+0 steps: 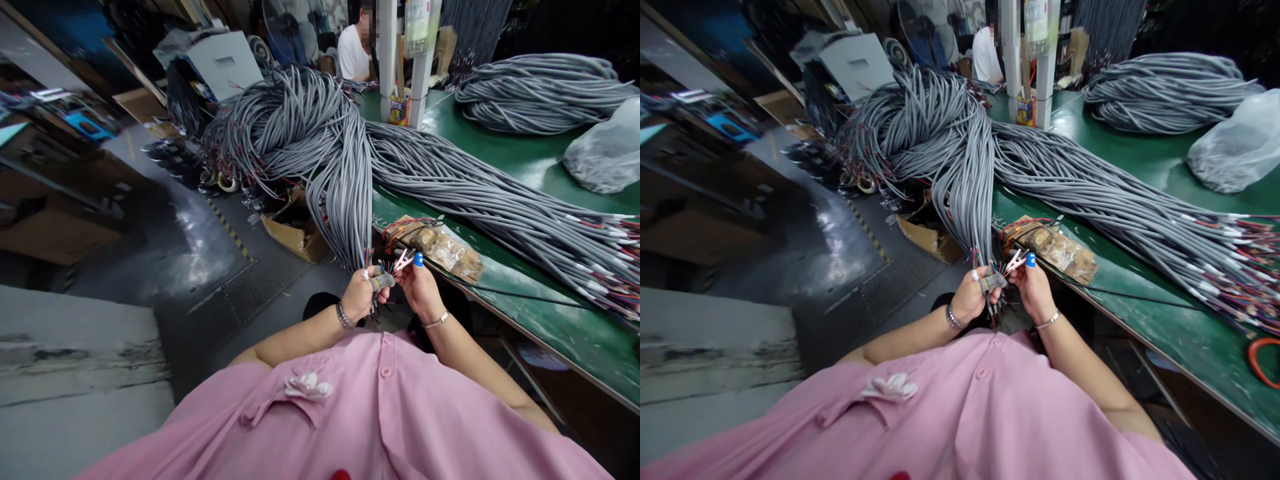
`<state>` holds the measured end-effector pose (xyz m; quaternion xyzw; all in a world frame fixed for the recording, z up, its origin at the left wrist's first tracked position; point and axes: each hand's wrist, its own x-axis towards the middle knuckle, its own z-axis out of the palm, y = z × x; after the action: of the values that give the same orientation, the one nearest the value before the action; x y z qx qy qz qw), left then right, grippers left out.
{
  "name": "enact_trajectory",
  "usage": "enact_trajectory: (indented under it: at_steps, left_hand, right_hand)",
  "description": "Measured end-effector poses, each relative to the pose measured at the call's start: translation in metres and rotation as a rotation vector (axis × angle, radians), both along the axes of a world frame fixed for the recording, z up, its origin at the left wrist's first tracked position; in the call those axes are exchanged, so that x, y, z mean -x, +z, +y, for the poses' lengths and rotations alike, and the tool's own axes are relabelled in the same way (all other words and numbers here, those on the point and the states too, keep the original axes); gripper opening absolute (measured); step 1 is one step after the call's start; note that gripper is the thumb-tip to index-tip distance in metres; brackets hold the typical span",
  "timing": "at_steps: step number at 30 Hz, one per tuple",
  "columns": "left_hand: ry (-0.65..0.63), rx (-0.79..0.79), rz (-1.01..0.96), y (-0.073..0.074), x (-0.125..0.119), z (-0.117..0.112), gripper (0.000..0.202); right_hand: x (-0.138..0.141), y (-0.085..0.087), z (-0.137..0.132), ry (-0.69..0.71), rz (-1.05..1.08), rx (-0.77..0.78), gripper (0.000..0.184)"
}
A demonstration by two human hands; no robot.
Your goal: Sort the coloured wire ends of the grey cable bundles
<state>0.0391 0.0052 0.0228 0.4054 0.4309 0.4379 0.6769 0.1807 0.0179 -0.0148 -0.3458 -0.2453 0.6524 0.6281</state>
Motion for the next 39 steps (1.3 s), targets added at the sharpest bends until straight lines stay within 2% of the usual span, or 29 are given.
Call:
enact_trajectory:
  at_steps: [3,9,14,17,19,23,27,31,39]
  left_hand:
    - [-0.007,-0.004,-0.002,-0.004,0.000,0.001,0.034]
    - [-0.003,-0.012,0.048,-0.007,-0.003,0.001,0.031]
    - [0.007,-0.021,0.028,-0.007,-0.001,-0.002,0.030]
    - [0.021,-0.026,0.008,-0.006,0.002,-0.006,0.030]
    - [0.032,-0.031,0.001,-0.004,0.002,-0.009,0.030]
    - [0.083,-0.041,-0.005,0.001,0.000,-0.012,0.030]
    - [0.119,-0.037,0.004,0.002,-0.004,-0.011,0.032]
    - [0.129,-0.034,0.006,0.000,-0.007,-0.009,0.033]
    - [0.139,-0.031,0.049,-0.003,-0.009,-0.006,0.035]
  right_hand:
    - [0.000,0.003,0.004,0.077,0.142,0.043,0.038]
    - [0.003,0.001,0.008,0.023,0.188,0.062,0.034]
    - [-0.001,-0.002,0.005,0.073,0.239,0.092,0.042]
    - [-0.005,-0.001,0.002,0.154,0.255,0.084,0.051]
    - [-0.007,0.001,0.001,0.191,0.243,0.081,0.050]
    - [-0.006,0.007,-0.001,0.120,0.180,0.054,0.036]
    - [-0.003,0.010,-0.003,0.069,0.148,0.028,0.033]
    - [-0.001,0.007,0.000,0.077,0.175,0.045,0.037]
    - [0.002,-0.002,0.009,0.062,0.263,0.102,0.028]
